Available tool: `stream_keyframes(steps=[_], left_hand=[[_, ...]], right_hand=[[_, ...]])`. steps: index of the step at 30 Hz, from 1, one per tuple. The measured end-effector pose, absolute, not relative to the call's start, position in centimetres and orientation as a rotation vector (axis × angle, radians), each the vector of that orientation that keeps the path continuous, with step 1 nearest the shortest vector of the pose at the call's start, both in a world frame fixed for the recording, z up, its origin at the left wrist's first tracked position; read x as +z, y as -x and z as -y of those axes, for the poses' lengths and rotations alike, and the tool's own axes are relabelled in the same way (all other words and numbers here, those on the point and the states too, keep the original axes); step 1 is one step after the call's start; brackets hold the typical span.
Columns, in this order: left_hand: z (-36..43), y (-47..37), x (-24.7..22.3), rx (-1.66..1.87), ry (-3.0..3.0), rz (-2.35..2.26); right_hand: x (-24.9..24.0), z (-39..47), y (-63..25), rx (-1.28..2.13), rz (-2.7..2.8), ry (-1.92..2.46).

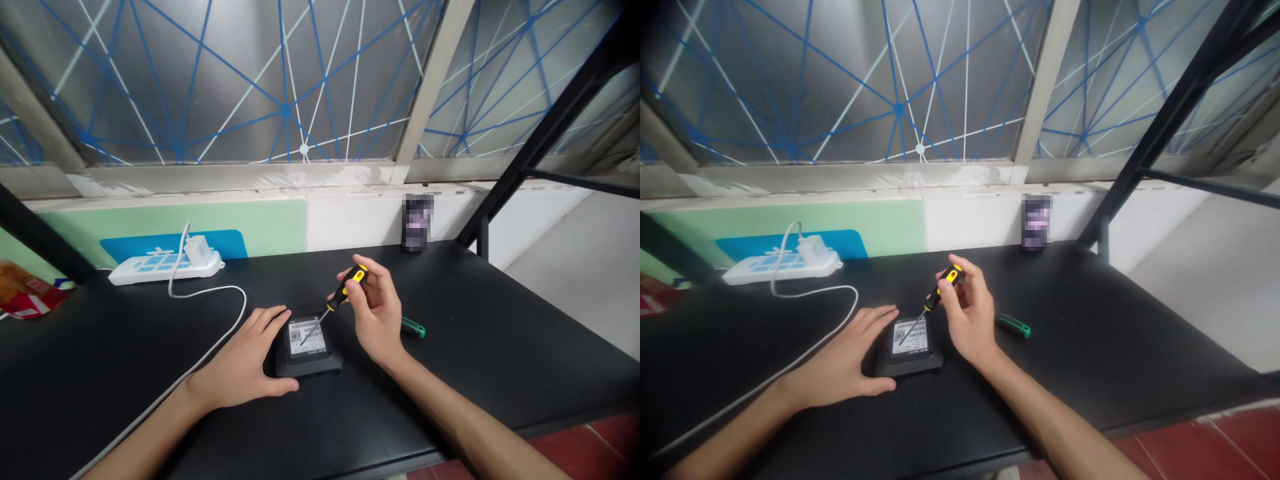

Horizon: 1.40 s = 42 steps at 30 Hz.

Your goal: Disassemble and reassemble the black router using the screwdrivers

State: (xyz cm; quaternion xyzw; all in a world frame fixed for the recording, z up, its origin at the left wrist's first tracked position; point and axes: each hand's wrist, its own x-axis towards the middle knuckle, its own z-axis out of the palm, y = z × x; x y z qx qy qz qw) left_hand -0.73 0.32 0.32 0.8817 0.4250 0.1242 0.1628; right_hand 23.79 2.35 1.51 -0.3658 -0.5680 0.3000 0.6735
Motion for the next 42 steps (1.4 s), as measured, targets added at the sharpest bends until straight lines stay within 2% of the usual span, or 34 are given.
stream_keyframes(steps=[13,22,31,42], left_hand=[[-0.3,0.7,0.1,0.366,-2.518,-1.207],[-0.4,0.7,0.1,0.373,-2.523,-1.206],[-0.4,0.7,0.2,0.373,-2.531,-1.215],[-0.4,0.8,0.1,0.390,-2.541,-1.207]], right_hand=[[-0.4,-2.1,-22.7,0.741,1.429,0.764],[0.2,-1.4,-22.8,0.745,1.532,0.676],[0.3,-1.8,-23.3,0.529,1.567,0.802],[0.1,-1.5,-23.4,0.676,1.585,0.744]])
